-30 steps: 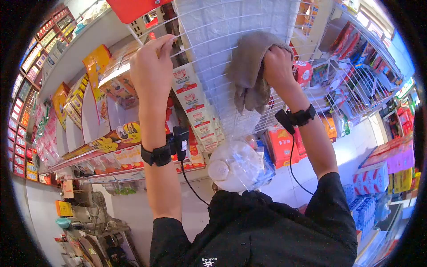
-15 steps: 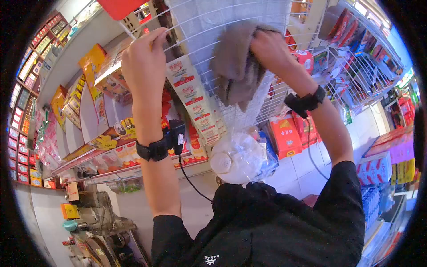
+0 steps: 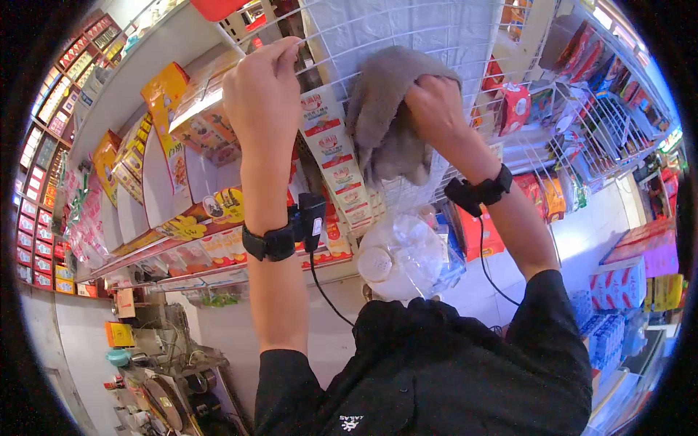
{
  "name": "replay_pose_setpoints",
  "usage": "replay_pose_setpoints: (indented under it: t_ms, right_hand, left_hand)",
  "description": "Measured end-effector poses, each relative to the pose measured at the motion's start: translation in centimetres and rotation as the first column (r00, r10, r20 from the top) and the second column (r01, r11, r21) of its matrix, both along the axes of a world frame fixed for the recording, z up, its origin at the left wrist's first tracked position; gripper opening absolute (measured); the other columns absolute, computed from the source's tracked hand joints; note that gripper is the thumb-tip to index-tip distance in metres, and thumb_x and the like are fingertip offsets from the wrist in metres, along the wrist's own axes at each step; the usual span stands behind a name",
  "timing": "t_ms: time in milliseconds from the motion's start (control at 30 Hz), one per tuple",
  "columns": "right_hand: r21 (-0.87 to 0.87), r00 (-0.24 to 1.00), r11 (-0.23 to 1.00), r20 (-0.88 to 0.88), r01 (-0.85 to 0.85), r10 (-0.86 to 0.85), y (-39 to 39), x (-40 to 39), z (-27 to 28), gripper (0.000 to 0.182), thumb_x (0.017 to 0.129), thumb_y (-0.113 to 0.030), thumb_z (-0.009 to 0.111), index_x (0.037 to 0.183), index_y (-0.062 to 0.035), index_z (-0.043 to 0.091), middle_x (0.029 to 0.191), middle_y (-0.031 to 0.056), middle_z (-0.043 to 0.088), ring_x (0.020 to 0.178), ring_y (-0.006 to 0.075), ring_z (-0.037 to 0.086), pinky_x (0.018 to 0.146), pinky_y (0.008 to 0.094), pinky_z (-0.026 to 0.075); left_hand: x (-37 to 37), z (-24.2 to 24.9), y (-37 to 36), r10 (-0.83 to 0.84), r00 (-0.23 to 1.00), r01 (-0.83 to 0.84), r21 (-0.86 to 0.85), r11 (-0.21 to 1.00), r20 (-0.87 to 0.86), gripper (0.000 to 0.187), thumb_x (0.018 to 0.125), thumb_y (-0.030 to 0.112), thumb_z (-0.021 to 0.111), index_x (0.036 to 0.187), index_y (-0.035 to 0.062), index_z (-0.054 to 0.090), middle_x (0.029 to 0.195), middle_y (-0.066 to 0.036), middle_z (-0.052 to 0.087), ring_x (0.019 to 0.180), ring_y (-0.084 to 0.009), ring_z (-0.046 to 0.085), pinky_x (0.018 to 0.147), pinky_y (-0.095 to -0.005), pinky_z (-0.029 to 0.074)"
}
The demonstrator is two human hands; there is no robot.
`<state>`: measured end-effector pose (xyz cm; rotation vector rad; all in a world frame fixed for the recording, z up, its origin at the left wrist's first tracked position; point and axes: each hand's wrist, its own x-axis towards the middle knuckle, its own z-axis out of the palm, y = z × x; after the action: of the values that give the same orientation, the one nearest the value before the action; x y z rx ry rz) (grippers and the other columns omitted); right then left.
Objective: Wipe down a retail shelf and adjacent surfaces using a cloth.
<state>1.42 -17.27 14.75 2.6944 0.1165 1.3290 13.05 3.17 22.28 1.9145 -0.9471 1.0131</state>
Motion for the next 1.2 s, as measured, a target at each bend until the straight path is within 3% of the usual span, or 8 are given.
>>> replay_pose_setpoints:
  t_ms: [367,533,667,733,867,967,1133,1200]
  right_hand:
    - [-0.160,0.996,0.985,-0.080,-0.062,0.050,1.3,0.8,2.3,0.004,0.077,-0.011,0.067,0.080,-0.0083,0.066,0.083,0.0114,0.065,0.081,0.0318,0.070,0.068,0.0438,0.057]
    - [-0.138,0.966,0.976,0.172,-0.169,0.192,-3.9,-1.5,-1.5,0.032,0.074,-0.011,0.071,0.106,-0.0079,0.073,0.107,0.0128,0.073,0.097,0.0333,0.070,0.083,0.0450,0.056]
    - [0.005,0.934,0.945,0.155,-0.327,0.323,-3.2,-2.3,-4.3,0.037,0.074,-0.011,0.072,0.111,-0.0081,0.074,0.116,0.0161,0.072,0.103,0.0334,0.070,0.087,0.0444,0.055]
    - [0.048,0.997,0.998,-0.064,-0.045,0.048,-1.8,-2.5,-4.5,0.011,0.076,-0.011,0.067,0.086,-0.0098,0.071,0.091,0.0139,0.072,0.085,0.0334,0.072,0.072,0.0475,0.056]
    - [0.092,0.999,0.995,-0.017,-0.044,0.046,0.8,0.8,-1.8,0.008,0.077,-0.010,0.067,0.083,-0.0085,0.071,0.085,0.0151,0.071,0.082,0.0344,0.072,0.070,0.0470,0.057]
    - [0.046,0.963,0.998,-0.265,-0.034,0.045,2.3,1.2,-1.0,0.013,0.075,-0.007,0.066,0.087,-0.0038,0.064,0.087,0.0165,0.065,0.081,0.0382,0.067,0.069,0.0467,0.055]
    - [0.009,0.990,0.991,-0.041,-0.136,0.136,2.3,1.6,-1.2,0.010,0.074,-0.009,0.067,0.083,-0.0052,0.064,0.085,0.0144,0.065,0.077,0.0366,0.068,0.066,0.0456,0.055]
    - [-0.022,0.978,0.998,-0.203,-0.062,0.056,0.6,-0.1,-1.3,0.012,0.072,-0.007,0.067,0.084,-0.0059,0.067,0.083,0.0121,0.065,0.079,0.0356,0.068,0.067,0.0444,0.055]
  left_hand:
    - [-0.2,0.4,0.6,0.001,0.999,0.001,0.051,0.999,-0.037,0.017,0.093,0.022,0.068,0.102,0.0132,0.079,0.090,-0.015,0.074,0.082,-0.0359,0.070,0.074,-0.0424,0.054]
    - [0.1,-0.3,0.1,-0.015,1.000,0.015,-0.042,0.999,-0.017,0.016,0.093,0.023,0.069,0.101,0.0135,0.079,0.089,-0.015,0.073,0.080,-0.0360,0.070,0.072,-0.0417,0.054]
    - [-0.6,-0.1,0.1,0.053,0.998,-0.054,-0.008,0.999,-0.039,0.016,0.093,0.022,0.069,0.101,0.0130,0.079,0.088,-0.016,0.073,0.079,-0.0352,0.071,0.071,-0.0412,0.054]
    - [-0.5,-0.1,0.0,0.019,0.999,-0.020,-0.025,0.999,-0.026,0.016,0.093,0.022,0.069,0.101,0.0125,0.079,0.088,-0.016,0.073,0.079,-0.0345,0.071,0.071,-0.0410,0.054]
    - [-0.1,0.0,0.0,-0.016,0.995,0.016,0.000,1.000,-0.095,0.016,0.093,0.021,0.069,0.103,0.0130,0.079,0.087,-0.016,0.073,0.078,-0.0339,0.071,0.071,-0.0406,0.054]
    - [0.2,-0.5,0.2,-0.018,1.000,0.018,-0.027,0.999,-0.006,0.017,0.094,0.022,0.068,0.104,0.0130,0.078,0.087,-0.016,0.073,0.077,-0.0347,0.070,0.071,-0.0406,0.053]
    - [-0.2,0.1,0.6,0.053,0.998,-0.054,0.039,0.998,0.039,0.019,0.094,0.025,0.068,0.104,0.0131,0.078,0.089,-0.016,0.074,0.078,-0.0371,0.068,0.072,-0.0414,0.053]
    - [-0.2,0.1,0.5,0.072,0.997,-0.074,0.075,0.994,0.030,0.019,0.094,0.025,0.068,0.104,0.0140,0.079,0.088,-0.015,0.074,0.079,-0.0365,0.069,0.072,-0.0415,0.053]
